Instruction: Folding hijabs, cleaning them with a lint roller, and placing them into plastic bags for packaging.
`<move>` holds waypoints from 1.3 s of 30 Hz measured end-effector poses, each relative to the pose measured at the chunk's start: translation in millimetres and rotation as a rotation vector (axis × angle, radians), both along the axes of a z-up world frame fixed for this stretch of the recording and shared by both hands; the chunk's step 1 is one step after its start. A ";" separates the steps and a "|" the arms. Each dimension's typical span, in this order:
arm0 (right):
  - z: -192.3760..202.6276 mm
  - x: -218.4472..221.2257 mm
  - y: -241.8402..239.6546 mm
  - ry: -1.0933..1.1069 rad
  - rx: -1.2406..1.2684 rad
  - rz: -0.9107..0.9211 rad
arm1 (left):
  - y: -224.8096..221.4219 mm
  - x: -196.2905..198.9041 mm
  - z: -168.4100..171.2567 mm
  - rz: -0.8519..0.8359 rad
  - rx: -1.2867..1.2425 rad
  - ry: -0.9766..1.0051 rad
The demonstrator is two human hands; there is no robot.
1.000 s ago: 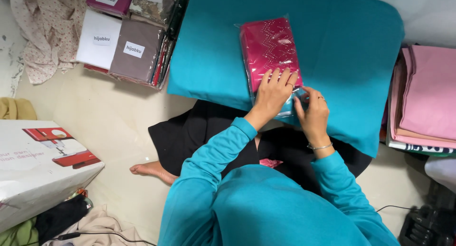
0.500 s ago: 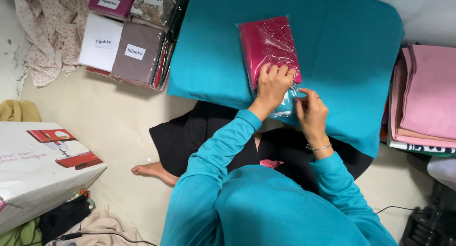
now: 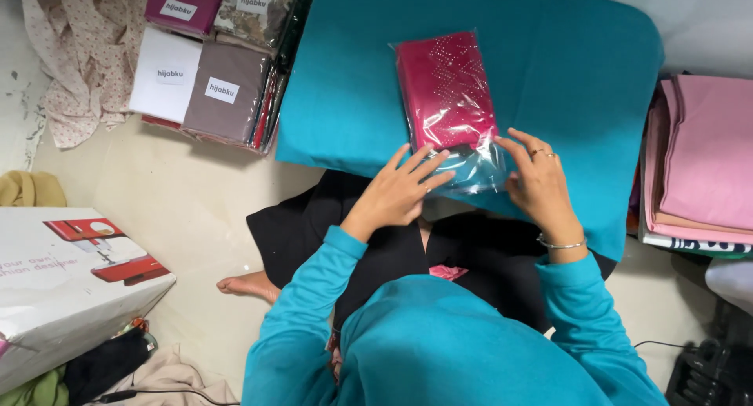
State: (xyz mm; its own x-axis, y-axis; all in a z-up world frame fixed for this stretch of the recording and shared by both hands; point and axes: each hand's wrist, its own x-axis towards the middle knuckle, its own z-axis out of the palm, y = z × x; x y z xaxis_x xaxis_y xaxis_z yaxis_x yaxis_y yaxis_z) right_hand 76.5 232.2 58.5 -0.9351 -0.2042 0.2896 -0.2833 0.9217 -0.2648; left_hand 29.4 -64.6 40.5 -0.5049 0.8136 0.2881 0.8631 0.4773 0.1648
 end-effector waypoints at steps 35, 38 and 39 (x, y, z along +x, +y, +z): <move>3.2 -71.3 -30.2 -0.447 -1.547 -0.192 | 9.7 -42.1 29.2 0.658 0.520 0.039; -67.1 -61.9 0.6 -0.549 -1.404 -0.383 | 17.8 -53.0 -0.1 0.690 0.422 -0.142; -69.6 -56.7 7.5 -0.534 -1.381 -0.377 | 20.0 -52.5 0.6 0.682 0.416 -0.156</move>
State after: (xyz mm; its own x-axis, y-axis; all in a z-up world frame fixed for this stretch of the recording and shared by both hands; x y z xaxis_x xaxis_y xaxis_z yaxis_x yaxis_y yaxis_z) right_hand 19.8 239.6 -11.0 -0.9227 0.2008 -0.3290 0.3079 -0.1296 -0.9425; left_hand -23.1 -44.6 41.1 -0.9101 0.1544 0.3847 0.3572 0.7630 0.5387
